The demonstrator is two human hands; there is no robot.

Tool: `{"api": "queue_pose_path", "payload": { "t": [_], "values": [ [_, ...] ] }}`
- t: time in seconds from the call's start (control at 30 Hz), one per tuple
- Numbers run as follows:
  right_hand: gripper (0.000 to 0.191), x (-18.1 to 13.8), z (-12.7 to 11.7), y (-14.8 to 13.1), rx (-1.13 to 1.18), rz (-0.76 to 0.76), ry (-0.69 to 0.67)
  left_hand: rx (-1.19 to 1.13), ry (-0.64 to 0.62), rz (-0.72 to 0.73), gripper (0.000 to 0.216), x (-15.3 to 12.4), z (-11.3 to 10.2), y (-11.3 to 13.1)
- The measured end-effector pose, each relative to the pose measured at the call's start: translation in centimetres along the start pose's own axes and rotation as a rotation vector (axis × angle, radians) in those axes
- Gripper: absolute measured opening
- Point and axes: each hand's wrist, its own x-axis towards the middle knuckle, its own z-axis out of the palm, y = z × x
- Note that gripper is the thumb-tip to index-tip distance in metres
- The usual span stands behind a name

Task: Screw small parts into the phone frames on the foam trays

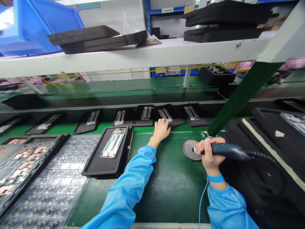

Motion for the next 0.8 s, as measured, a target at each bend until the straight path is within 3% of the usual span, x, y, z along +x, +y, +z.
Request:
{"api": "queue_pose_path", "payload": {
  "t": [0.1, 0.2, 0.33, 0.47, 0.57, 0.67, 0.73, 0.8],
  "values": [
    [0.05, 0.9, -0.3, 0.1, -0.033, 0.017, 0.048, -0.017, -0.071, 0.05, 0.034, 1.3, 1.2, 1.7],
    [0.054, 1.5, -0.5, 0.3, -0.054, 0.054, 0.064, -0.032, -0.057, 0.067, 0.038, 1.7, 1.0, 2.5],
    [0.055, 1.7, -0.7, 0.6, -0.075, 0.111, 0.041, -0.063, 0.006, 0.106, 0.038, -1.4, -0.8, 1.6],
    [0.055, 1.6, -0.9, 0.6, -0.12, 0.116, 0.047, -0.127, 0.023, 0.25, 0.037, -10.3, -1.5, -1.6],
    [0.053, 1.7, -1.1, 0.6, -0.131, 0.106, 0.044, -0.157, 0.012, 0.391, 0.041, -19.4, -0.5, -4.4],
    [0.054, 1.9, -1.1, 0.6, -0.127, 0.102, 0.035, -0.129, -0.038, 0.43, 0.053, -28.0, 0.9, -6.1],
    [0.056, 2.2, -0.8, 0.8, -0.13, 0.113, 0.033, -0.146, -0.088, 0.451, 0.05, -32.0, 1.1, -6.5],
    [0.06, 2.5, -0.4, 1.1, -0.139, 0.132, 0.021, -0.226, -0.135, 0.464, 0.037, -33.4, 0.7, -6.5]
  ]
}}
